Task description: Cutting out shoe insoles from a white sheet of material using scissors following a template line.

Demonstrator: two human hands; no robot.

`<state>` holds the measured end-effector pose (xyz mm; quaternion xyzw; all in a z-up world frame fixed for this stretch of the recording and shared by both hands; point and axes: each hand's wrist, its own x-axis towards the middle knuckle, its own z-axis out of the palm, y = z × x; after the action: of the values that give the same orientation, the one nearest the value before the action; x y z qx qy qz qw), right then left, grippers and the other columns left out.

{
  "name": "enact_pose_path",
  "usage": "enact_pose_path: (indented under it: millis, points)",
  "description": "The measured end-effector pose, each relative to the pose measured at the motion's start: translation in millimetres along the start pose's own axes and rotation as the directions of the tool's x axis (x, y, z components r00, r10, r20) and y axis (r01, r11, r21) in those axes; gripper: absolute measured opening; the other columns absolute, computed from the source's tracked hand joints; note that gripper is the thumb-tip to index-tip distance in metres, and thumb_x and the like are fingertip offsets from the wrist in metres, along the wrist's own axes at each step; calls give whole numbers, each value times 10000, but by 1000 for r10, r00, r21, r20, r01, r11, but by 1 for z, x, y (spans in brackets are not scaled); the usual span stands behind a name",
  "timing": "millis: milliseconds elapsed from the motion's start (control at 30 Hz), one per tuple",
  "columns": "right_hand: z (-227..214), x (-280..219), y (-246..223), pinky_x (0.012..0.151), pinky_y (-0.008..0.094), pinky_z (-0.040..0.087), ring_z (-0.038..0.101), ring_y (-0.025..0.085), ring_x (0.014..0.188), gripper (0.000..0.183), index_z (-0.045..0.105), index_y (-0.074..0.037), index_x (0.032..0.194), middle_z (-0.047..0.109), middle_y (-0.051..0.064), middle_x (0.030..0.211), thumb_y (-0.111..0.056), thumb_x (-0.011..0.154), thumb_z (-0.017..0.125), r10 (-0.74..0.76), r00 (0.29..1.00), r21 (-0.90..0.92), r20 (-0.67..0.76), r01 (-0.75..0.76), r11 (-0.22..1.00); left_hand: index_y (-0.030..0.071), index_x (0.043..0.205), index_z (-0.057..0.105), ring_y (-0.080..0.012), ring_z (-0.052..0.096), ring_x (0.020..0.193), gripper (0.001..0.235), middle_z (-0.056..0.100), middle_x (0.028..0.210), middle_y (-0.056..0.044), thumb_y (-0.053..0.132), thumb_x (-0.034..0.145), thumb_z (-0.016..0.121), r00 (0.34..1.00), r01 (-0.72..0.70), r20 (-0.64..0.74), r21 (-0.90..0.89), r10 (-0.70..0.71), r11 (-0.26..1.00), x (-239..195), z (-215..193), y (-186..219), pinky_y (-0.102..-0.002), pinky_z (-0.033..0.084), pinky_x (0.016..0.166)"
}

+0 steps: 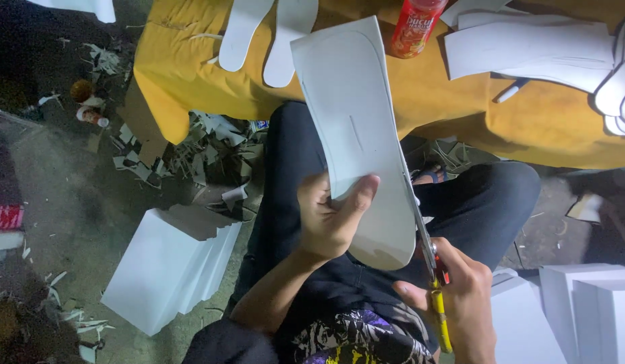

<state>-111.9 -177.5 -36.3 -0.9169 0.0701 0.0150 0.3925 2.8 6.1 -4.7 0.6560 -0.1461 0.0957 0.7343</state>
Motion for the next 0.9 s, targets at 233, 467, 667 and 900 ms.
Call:
enact_pose_path:
  millis: [233,467,667,900]
  points:
    - [5,1,7,522,306,583,617,227,502,532,717,-62,922,718,95,710,-514,671,843,48,998,-4,-36,-49,999,28,1079,671,-224,735,889,269,737,1022,-65,282,992,652,996,91,31,-104,-88,990,1,5,-6,-327,652,777]
    - [8,5,18,505,304,378,434,141,573,775,682,-48,1046,568,25,683,-704,634,685,-62,994,37,-94,66,997,-4,1041,682,-260,740,882,248,740,1039,-122,238,1013,635,987,82,155,-198,-52,977,2,10,-2,-333,647,760]
    - [11,5,14,476,297,353,398,150,538,767,684,-32,1009,576,33,665,-715,662,644,-93,987,26,-130,98,995,50,1003,687,-226,716,843,247,731,976,-66,291,1006,631,990,116,102,-229,-94,967,0,13,-7,-320,629,722]
    - [5,5,7,481,298,303,296,152,552,657,649,-80,900,400,-2,586,-692,662,683,-70,988,-84,-135,59,995,51,975,676,-209,717,817,254,735,938,-67,301,993,636,994,96,60,-171,-87,981,0,12,-16,-323,610,732]
